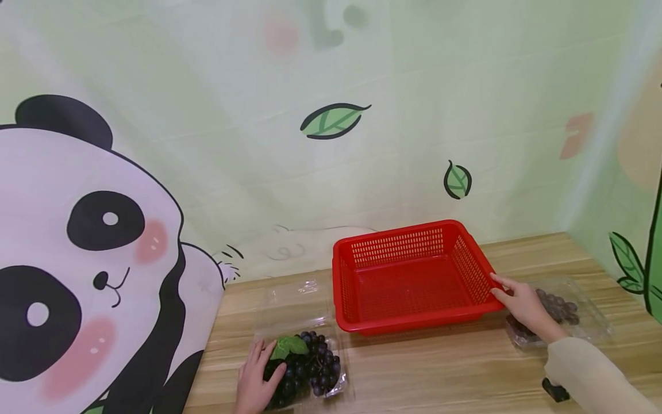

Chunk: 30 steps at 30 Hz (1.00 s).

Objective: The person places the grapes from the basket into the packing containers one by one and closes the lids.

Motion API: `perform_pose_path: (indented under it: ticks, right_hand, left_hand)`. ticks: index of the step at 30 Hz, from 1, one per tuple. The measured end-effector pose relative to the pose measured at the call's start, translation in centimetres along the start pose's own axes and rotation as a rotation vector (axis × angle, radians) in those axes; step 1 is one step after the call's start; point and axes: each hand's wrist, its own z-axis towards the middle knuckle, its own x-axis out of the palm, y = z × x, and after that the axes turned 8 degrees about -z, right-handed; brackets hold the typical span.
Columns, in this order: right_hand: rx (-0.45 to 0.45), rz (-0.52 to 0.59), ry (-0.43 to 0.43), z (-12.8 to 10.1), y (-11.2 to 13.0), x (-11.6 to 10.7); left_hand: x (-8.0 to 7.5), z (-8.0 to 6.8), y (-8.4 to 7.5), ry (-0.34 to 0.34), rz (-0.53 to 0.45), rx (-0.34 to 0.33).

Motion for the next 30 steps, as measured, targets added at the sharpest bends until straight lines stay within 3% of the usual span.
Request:
perform_pose_path:
  ticks: [6,14,19,30]
  right_hand:
    - [0.003,0.002,0.008,0.0,0.1,0.0]
    - [0.007,0.005,0.009,-0.1,0.1,-0.1]
    - [0.013,0.004,0.007,-0.1,0.0,0.0]
    - [0.015,0.006,0.012,0.0,0.0,0.0]
  left_hand:
    - [0.0,-0.5,0.0,-0.02,0.002,0.01]
    - [-0.4,-0.5,-0.8,0.03,-0.051,-0.077]
    - [-0.7,-0.6,-1.0,0.043,-0.107,-0.098]
    - [-1.5,0.1,-1.2,-0.072,-0.233,-0.035]
